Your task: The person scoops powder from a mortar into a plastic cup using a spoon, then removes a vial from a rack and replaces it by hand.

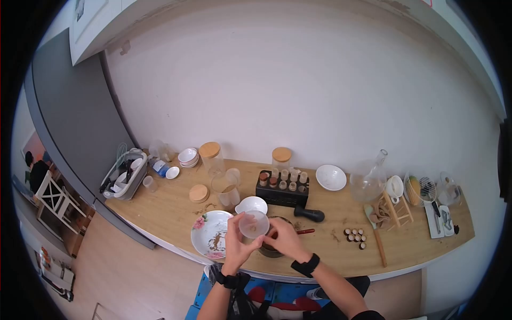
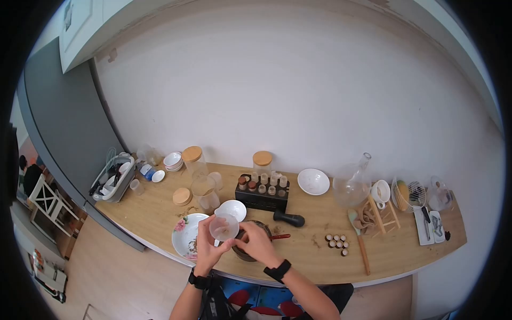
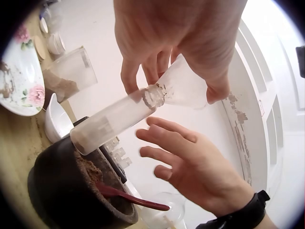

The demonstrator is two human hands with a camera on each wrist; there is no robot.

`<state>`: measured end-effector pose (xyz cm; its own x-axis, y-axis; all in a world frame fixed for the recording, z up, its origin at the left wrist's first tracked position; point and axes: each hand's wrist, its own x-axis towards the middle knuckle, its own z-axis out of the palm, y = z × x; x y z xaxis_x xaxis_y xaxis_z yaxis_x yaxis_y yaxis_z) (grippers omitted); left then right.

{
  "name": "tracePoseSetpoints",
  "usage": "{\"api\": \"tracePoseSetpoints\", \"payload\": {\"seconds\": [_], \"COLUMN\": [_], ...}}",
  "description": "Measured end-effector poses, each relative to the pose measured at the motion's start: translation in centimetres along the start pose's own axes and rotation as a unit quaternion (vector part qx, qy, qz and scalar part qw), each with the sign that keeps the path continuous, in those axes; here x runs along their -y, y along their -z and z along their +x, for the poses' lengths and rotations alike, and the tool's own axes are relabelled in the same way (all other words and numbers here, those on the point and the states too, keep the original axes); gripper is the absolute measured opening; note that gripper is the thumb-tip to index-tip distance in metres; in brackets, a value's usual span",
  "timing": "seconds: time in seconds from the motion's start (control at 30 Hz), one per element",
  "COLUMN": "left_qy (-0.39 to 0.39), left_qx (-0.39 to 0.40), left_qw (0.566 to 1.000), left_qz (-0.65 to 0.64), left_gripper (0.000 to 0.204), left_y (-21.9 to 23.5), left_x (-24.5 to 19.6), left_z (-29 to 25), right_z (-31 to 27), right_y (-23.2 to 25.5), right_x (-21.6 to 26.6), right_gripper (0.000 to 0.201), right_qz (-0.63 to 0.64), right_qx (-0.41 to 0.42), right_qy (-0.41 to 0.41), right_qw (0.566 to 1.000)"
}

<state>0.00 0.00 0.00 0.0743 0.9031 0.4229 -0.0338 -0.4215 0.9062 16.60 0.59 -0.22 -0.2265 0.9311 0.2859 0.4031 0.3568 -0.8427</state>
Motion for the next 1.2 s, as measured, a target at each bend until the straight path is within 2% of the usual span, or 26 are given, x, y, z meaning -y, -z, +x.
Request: {"api": "tracePoseSetpoints", "payload": {"seconds": [0.13,0.2,0.23,0.27,0.33,0.47,0.53,0.57,0.63,0.67,0.73,0.77,0.83,1.0,1.1,1.13,1.2], "left_qy": [-0.003,-0.001,-0.002,0.000,0.006,0.004,0.012,0.012,0.011,0.011,-0.001,-0.001,-0.002,0.004,0.002,0.001,-0.001], "left_qx": [-0.013,-0.013,-0.014,-0.015,-0.014,-0.013,-0.012,-0.013,-0.009,-0.009,-0.011,-0.010,-0.010,-0.008,-0.012,-0.015,-0.015], "left_qw": [1.000,1.000,1.000,1.000,1.000,1.000,0.999,0.999,0.999,0.999,1.000,1.000,1.000,1.000,1.000,0.999,1.000], "left_qz": [-0.012,-0.011,-0.009,-0.010,-0.012,-0.026,-0.032,-0.031,-0.033,-0.033,-0.022,-0.023,-0.019,-0.013,-0.025,-0.033,-0.026], "left_gripper": [0.075,0.075,0.076,0.076,0.076,0.076,0.076,0.076,0.076,0.076,0.077,0.077,0.076,0.076,0.077,0.077,0.076], "left_y": [0.1,0.1,0.2,0.2,0.1,0.0,0.0,0.1,0.1,0.1,0.2,0.1,0.0,-0.1,0.0,0.1,0.1], "left_x": [0.2,0.2,0.1,0.0,-0.2,-0.1,-0.3,-0.4,-0.3,-0.2,0.1,0.0,-0.1,0.1,0.3,0.3,0.2], "left_z": [-0.2,-0.3,-0.3,-0.3,-0.3,-0.3,-0.3,-0.3,-0.3,-0.3,-0.3,-0.2,-0.2,-0.2,-0.3,-0.3,-0.3], "right_z": [-0.6,-1.4,-1.9,-2.6,-3.8,-5.4,-5.3,-5.1,-4.7,-4.6,-3.9,-3.6,-3.1,-2.7,-2.0,-1.9,-1.7], "right_y": [5.6,8.4,9.1,9.6,10.4,9.6,9.5,9.3,9.0,8.9,8.3,7.6,6.1,4.8,5.3,5.5,6.0], "right_x": [0.6,1.4,0.4,-0.1,-0.2,-2.9,-3.9,-4.8,-5.8,-6.0,-4.8,-4.7,-4.6,-3.3,-3.2,-3.0,-2.5], "right_gripper": [0.038,0.038,0.042,0.042,0.048,0.050,0.045,0.045,0.037,0.037,0.029,0.029,0.024,0.019,0.013,0.013,0.011], "right_qz": [-0.095,-0.147,-0.158,-0.159,-0.314,-0.323,-0.161,-0.161,0.002,0.002,0.112,0.112,0.212,0.197,0.191,0.192,0.162], "right_qx": [-0.135,-0.146,-0.157,-0.155,-0.115,-0.077,-0.010,-0.009,-0.004,-0.004,-0.006,-0.007,0.013,0.043,-0.061,-0.061,-0.123], "right_qy": [-0.005,-0.032,-0.010,-0.011,-0.031,-0.085,-0.202,-0.202,-0.209,-0.210,-0.171,-0.172,-0.101,-0.088,-0.036,-0.038,-0.036], "right_qw": [0.986,0.978,0.975,0.975,0.942,0.939,0.966,0.966,0.978,0.978,0.979,0.979,0.972,0.976,0.979,0.979,0.978]}}
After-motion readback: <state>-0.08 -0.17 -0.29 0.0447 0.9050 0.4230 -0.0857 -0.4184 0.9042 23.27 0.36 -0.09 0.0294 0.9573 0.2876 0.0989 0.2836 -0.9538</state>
